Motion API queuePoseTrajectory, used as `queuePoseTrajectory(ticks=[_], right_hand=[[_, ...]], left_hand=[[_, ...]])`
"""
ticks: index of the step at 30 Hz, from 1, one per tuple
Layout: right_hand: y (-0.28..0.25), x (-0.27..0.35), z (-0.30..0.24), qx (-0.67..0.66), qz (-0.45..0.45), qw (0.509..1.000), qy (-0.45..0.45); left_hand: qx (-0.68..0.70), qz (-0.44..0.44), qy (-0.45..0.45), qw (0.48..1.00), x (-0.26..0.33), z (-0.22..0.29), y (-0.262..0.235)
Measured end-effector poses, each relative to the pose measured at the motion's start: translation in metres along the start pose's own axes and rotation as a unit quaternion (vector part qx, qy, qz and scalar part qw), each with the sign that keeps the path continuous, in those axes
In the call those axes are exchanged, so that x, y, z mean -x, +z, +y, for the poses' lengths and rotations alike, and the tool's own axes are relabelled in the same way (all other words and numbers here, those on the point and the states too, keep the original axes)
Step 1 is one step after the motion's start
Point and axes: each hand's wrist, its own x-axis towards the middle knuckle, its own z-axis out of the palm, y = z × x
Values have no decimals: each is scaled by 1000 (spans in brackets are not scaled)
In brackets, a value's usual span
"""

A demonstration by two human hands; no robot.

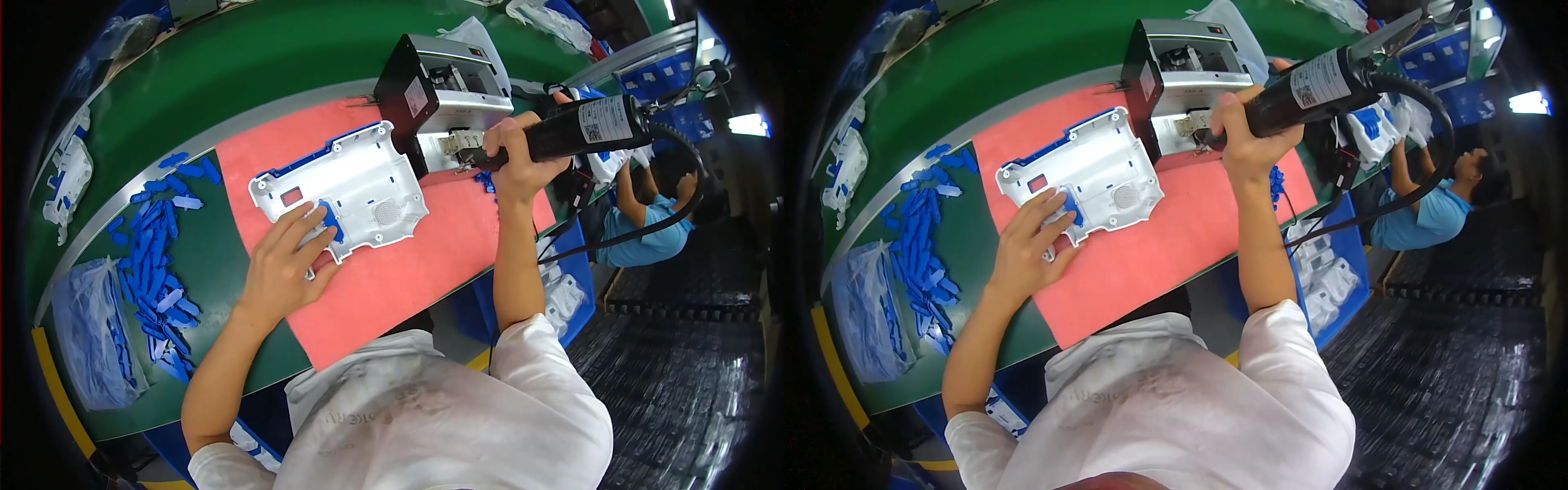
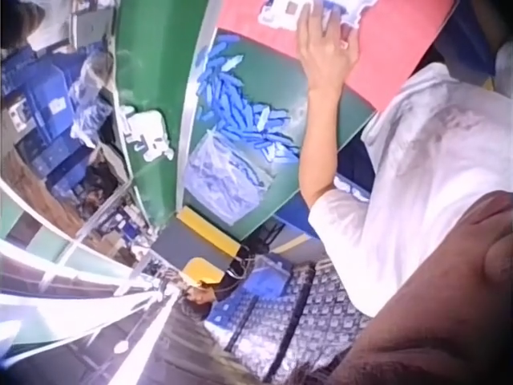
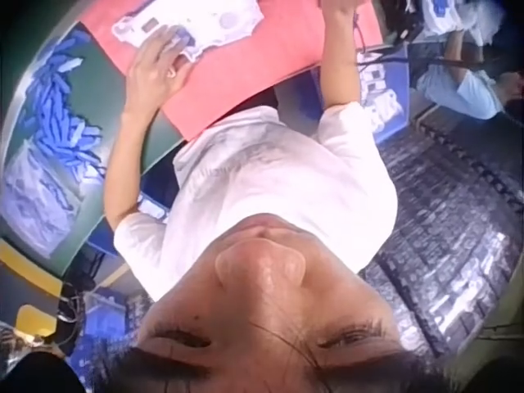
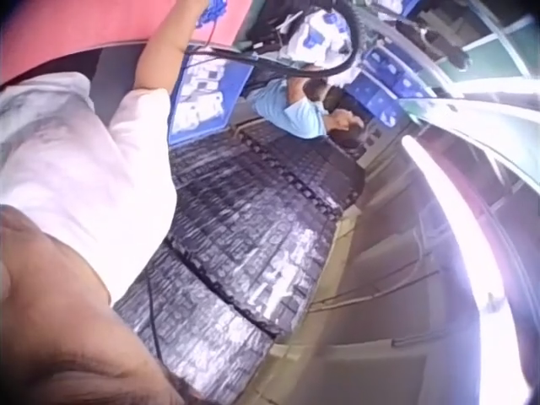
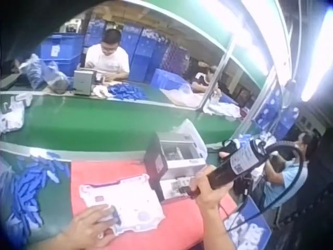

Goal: Assembling blue plastic components into a white housing using an electric screwdriver on an assembly line.

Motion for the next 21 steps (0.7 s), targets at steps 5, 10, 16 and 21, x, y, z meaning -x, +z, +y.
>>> queuePoseTrajectory(ticks=[5, 10, 16, 21], right_hand=[[4, 7, -12, -39, 13, 999, 16], [57, 26, -28, -242, -8, 970, 28], [132, 53, -12, -110, -120, 985, 51], [139, 64, 4, -144, -107, 983, 43]], left_hand=[[7, 4, 4, 1000, 3, -2, -1], [4, 6, 5, 1000, 3, -3, -1], [17, 13, 16, 1000, 5, -6, 3], [15, 15, 2, 1000, 5, -5, 2]])
